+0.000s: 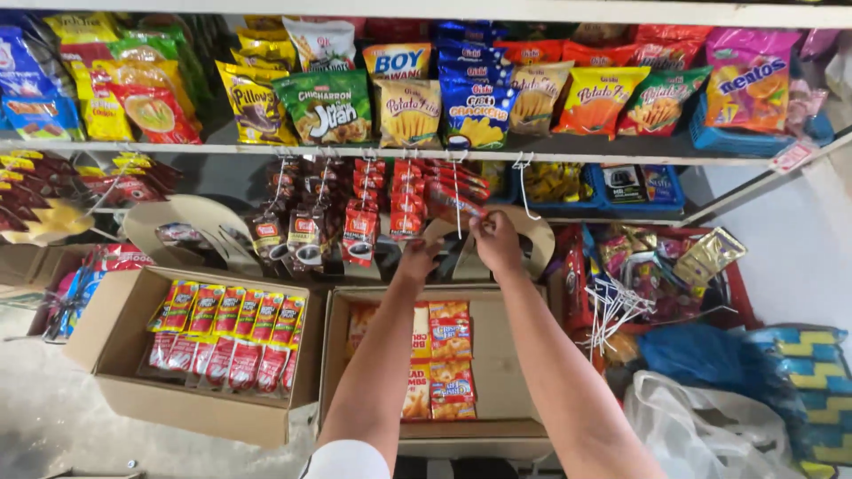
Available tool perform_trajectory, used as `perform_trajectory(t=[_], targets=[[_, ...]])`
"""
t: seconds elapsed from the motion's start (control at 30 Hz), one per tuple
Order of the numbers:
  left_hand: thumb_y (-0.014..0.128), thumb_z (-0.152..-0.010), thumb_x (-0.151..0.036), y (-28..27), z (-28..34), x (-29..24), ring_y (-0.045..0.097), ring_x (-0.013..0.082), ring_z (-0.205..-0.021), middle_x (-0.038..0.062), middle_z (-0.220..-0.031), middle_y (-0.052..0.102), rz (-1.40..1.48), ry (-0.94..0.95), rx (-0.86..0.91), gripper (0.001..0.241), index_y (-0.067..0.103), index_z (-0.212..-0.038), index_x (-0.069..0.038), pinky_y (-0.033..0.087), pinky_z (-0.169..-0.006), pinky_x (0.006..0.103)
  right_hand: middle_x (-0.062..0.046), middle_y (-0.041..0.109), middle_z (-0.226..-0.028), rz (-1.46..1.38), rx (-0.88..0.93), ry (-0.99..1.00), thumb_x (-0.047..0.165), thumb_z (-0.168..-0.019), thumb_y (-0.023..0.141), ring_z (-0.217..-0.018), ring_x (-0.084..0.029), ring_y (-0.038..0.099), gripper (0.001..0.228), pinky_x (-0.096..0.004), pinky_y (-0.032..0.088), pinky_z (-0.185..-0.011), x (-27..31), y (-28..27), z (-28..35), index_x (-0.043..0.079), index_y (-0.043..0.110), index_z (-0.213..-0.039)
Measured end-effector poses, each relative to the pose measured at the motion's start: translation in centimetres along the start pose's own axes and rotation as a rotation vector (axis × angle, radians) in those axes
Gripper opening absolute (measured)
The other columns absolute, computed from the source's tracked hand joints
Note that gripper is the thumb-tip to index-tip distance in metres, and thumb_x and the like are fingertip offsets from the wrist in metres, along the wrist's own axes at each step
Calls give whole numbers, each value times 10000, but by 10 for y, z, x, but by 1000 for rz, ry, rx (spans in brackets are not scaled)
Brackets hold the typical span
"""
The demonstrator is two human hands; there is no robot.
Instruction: Organizing and stocking various food products and bottled sauces on store shelves.
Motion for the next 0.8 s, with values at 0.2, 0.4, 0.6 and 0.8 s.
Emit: perform_trajectory(t=[0.2,0.4,0.6,0.8], targets=[[646,-960,-284,33,47,-61,548,235,-1241,7,-1345,592,26,23,112,556,457,-1481,-247,518,-885,442,-99,622,-1062,-380,216,-184,198,-980,609,-955,-132,621,276,-351,595,-822,-11,0,12,75,542,-1218],[603,-990,-178,2,12,24,601,223,-1151,-31,-1272,586,160,88,220,414,533,-1397,-219,569,-875,476,-214,664,-1152,176,3,-395,219,-1085,544,-1057,-366,657,290,-419,510,-866,39,-44,34,59,522,-1326],[641,-1048,-206,35,126,-7,656,192,-1020,30,-1128,670,402,-5,317,156,602,-1187,-146,561,-865,430,-159,702,-1071,119,76,-228,204,-1091,545,-1015,-302,680,197,-395,516,-864,85,-68,82,64,546,-1229],[666,-1028,-151,36,196,-23,659,174,-1016,15,-1105,660,417,7,311,172,599,-1183,-123,578,-898,429,-105,649,-972,10,107,-254,191,-1103,578,-895,-131,604,147,-327,517,-821,76,-80,120,46,572,-1128]])
Point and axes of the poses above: each hand's wrist, its own z-axis away from the middle knuckle, its own y-axis out of the palm, x = y × z, the point moved 4 cm from there along -z, towards the middle knuckle
